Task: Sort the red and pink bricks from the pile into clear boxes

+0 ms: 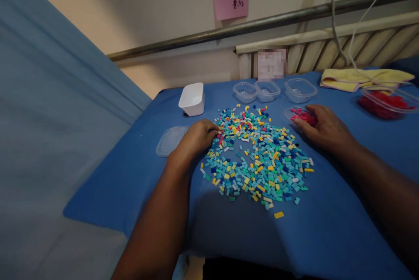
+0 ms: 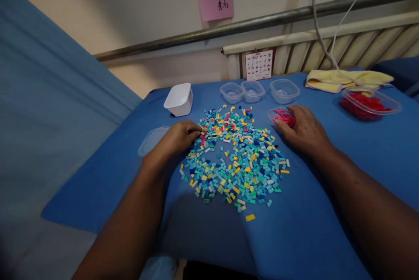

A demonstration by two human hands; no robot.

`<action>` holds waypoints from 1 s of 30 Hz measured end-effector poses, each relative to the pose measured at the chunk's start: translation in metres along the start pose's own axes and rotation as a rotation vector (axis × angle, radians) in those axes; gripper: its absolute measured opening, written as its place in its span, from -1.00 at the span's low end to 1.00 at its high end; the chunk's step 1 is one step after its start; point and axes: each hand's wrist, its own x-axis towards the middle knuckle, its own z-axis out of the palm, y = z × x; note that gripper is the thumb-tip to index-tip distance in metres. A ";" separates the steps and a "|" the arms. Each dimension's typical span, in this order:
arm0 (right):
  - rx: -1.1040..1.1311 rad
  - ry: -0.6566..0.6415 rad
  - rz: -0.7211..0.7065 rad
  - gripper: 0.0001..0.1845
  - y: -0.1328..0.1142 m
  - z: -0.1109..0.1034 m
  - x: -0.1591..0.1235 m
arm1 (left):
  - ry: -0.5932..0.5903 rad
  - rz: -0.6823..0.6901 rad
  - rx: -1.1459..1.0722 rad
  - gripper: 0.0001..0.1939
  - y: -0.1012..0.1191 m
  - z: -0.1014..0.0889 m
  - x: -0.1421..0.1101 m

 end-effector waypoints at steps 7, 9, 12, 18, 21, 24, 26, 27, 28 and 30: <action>-0.013 -0.064 0.080 -0.24 -0.002 -0.003 0.000 | 0.092 -0.139 -0.094 -0.66 -0.019 -0.006 -0.011; -0.024 -0.073 0.101 -0.22 -0.003 -0.003 0.000 | 0.114 -0.157 -0.129 -0.68 -0.023 -0.010 -0.014; -0.041 -0.095 0.143 -0.20 -0.004 -0.003 0.000 | 0.122 -0.184 -0.106 -0.71 -0.023 -0.014 -0.018; -0.026 -0.123 0.160 -0.19 -0.005 -0.004 -0.001 | 0.036 0.002 -0.004 -0.74 -0.007 -0.004 -0.018; -0.008 -0.117 0.169 -0.19 -0.005 -0.004 -0.001 | -0.008 0.077 0.053 -0.71 0.001 0.000 -0.017; -0.005 -0.117 0.185 -0.16 -0.006 -0.004 -0.002 | -0.005 0.102 0.081 -0.73 0.004 0.002 -0.017; -0.004 -0.116 0.181 -0.15 -0.005 -0.002 -0.002 | 0.003 0.120 0.106 -0.74 0.006 0.002 -0.018; -0.003 -0.114 0.175 -0.16 -0.004 -0.002 -0.002 | 0.003 0.136 0.121 -0.73 0.008 0.001 -0.019; -0.001 -0.113 0.167 -0.17 -0.003 -0.001 -0.003 | -0.001 0.156 0.138 -0.72 0.010 0.000 -0.020; 0.002 -0.115 0.157 -0.19 -0.001 0.001 -0.003 | -0.025 0.207 0.165 -0.67 0.015 -0.002 -0.023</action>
